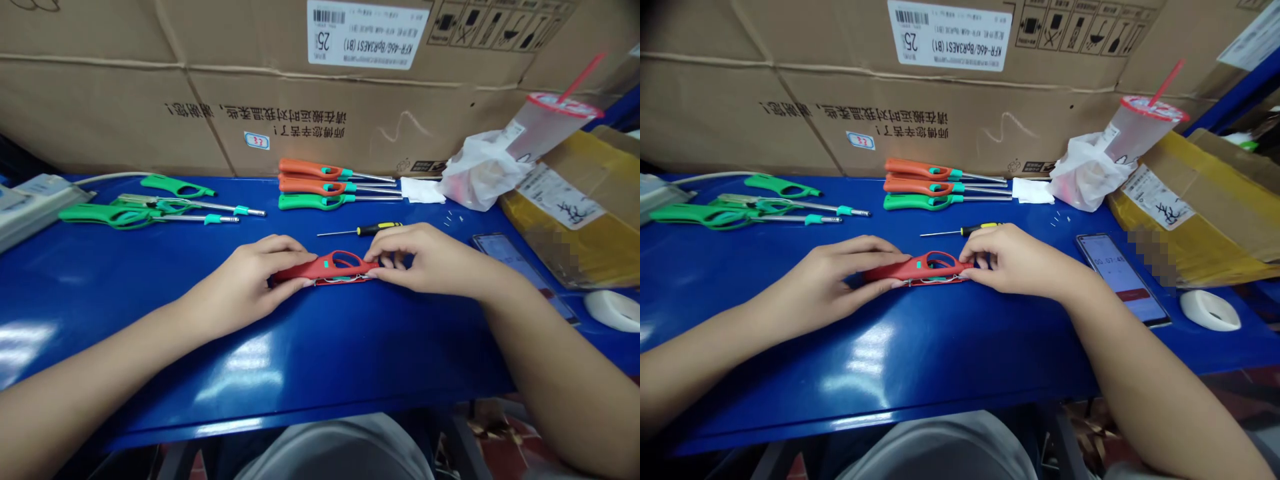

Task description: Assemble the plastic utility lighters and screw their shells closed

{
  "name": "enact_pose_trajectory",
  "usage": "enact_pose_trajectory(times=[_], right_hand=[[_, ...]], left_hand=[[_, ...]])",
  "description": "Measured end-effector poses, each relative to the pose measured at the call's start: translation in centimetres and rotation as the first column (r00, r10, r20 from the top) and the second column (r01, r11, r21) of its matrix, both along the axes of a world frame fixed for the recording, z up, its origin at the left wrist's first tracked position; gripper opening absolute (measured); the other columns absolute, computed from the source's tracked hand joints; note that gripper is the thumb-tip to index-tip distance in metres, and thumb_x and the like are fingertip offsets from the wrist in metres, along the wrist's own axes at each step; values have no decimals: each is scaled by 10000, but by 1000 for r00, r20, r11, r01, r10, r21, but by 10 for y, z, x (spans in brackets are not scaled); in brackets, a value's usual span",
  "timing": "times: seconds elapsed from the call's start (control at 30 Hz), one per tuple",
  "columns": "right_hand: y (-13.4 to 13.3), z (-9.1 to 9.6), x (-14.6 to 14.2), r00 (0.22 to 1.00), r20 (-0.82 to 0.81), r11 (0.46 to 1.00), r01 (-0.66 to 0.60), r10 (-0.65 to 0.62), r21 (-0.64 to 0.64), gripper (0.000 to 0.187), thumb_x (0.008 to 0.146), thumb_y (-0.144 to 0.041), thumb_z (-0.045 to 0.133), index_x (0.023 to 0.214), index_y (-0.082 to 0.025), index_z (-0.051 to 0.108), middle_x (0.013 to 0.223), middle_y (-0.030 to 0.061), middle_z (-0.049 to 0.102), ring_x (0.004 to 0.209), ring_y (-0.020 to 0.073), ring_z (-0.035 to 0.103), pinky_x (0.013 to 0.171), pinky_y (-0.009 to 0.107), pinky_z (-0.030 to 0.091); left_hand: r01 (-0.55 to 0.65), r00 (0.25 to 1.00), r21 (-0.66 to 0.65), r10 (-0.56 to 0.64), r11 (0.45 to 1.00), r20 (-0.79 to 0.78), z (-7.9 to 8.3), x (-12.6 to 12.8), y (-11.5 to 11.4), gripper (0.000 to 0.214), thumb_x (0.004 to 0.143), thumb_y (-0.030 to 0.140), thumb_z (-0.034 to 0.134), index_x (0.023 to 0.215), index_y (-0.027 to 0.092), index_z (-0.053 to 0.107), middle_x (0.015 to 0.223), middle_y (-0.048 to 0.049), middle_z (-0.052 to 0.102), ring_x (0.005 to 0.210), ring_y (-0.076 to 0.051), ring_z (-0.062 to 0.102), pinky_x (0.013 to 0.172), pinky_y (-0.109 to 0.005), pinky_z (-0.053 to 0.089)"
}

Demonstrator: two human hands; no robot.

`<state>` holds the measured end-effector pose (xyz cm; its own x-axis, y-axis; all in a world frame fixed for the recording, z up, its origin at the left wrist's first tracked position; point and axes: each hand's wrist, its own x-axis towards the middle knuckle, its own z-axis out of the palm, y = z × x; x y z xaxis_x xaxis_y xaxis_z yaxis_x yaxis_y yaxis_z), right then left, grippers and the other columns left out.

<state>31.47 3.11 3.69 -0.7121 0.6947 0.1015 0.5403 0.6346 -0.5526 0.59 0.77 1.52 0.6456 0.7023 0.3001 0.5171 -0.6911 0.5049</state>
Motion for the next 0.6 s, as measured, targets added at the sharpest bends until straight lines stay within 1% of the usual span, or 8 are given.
enact_pose_trajectory(times=[0.1,0.17,0.3,0.6], right_hand=[[-2,1,-2,998,59,999,-27,24,43,76,917,-199,733,943,-141,776,766,13,675,635,111,573,605,240,438],[-3,0,-3,996,83,997,-43,37,68,55,913,-190,742,931,-142,762,807,20,677,652,111,569,610,239,432],[-5,-4,-4,993,111,993,-54,42,103,45,914,-188,751,923,-143,746,888,39,685,734,127,592,663,244,442],[-7,-6,-7,990,135,995,-44,32,85,56,940,-200,729,908,-154,724,864,28,658,708,126,560,645,247,417]], left_hand=[[27,1000,-7,-27,1000,-3,-2,0,1,310,1032,346,638,1264,176,755,1177,-81,730,1018,-186,718,865,-267,601],[41,999,-9,-42,999,-6,-3,-1,2,303,1026,352,650,1256,184,756,1172,-74,735,1022,-188,715,910,-288,598],[52,998,5,-52,999,-44,-3,-1,2,281,1028,310,645,1244,163,750,1170,-79,751,1047,-202,707,923,-308,591],[52,995,27,-49,998,-82,-2,1,4,247,1024,289,644,1219,177,746,1143,-65,760,1031,-207,703,907,-330,591]])
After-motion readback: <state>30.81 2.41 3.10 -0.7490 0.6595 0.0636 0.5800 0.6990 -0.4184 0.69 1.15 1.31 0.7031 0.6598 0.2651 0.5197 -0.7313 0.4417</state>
